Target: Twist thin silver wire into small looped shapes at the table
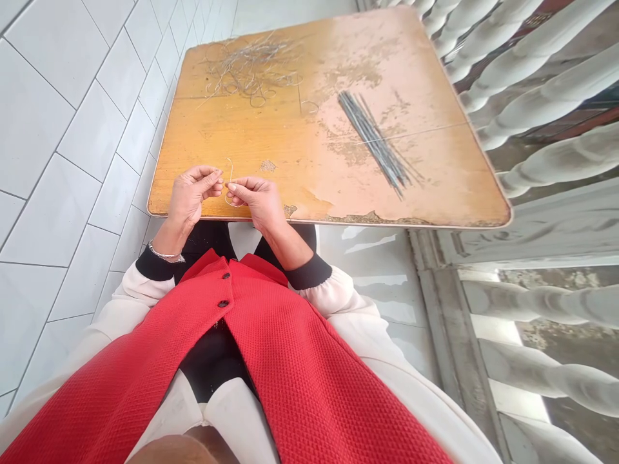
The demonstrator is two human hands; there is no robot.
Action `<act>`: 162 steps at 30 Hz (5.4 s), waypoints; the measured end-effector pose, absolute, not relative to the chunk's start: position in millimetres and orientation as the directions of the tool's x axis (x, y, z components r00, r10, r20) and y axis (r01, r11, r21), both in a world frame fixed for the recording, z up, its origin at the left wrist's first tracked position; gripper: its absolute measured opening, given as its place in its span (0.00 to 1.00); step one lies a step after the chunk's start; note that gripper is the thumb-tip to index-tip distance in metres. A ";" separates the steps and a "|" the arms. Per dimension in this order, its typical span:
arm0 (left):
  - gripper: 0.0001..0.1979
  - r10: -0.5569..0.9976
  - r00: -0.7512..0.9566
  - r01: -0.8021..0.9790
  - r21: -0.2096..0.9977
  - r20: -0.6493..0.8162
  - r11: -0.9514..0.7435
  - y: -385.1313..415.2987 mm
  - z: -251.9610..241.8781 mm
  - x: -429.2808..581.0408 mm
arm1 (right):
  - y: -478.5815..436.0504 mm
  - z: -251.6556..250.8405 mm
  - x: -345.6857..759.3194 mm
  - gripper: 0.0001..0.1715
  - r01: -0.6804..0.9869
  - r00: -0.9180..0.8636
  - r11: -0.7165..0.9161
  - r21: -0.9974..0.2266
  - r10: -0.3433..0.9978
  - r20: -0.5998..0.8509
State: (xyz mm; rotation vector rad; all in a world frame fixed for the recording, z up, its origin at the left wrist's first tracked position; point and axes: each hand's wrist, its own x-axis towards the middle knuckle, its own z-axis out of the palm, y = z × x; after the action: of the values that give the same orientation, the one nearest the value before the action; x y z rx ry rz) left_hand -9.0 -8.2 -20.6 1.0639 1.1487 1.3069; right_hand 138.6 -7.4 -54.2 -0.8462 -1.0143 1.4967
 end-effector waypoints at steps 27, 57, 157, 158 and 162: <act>0.05 0.955 -0.169 0.243 0.949 0.245 -0.200 -10.6 -18.8 -3.7 | -13.3 -50.8 134.9 0.17 -0.359 -0.200 -0.055 -0.932 0.980 0.020; 0.07 0.906 0.005 0.460 0.804 0.423 -0.377 -13.1 -26.0 -6.6 | 1.9 -47.3 145.6 0.11 0.511 -0.093 0.559 -0.653 0.791 0.604; 0.08 0.995 0.065 -0.108 0.990 -0.079 0.086 -23.9 -13.8 -5.3 | -21.8 -49.8 154.2 0.27 0.150 -0.090 0.298 -0.943 0.954 0.287; 0.08 0.995 0.066 -0.113 0.990 -0.078 0.085 -23.9 -13.8 -5.4 | -21.6 -50.2 154.8 0.30 0.115 -0.103 0.286 -0.951 0.956 0.275; 0.08 0.997 0.050 -0.113 0.991 -0.066 0.071 -23.9 -14.6 -4.9 | -21.7 -50.3 154.9 0.31 0.010 -0.091 0.228 -0.974 0.970 0.226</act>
State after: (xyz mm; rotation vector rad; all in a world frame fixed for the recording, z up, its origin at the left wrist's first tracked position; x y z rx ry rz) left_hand -4.9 -23.9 -14.6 1.0962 1.1226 1.1778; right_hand 154.9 -21.7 -50.3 -1.0088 -1.3889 1.0905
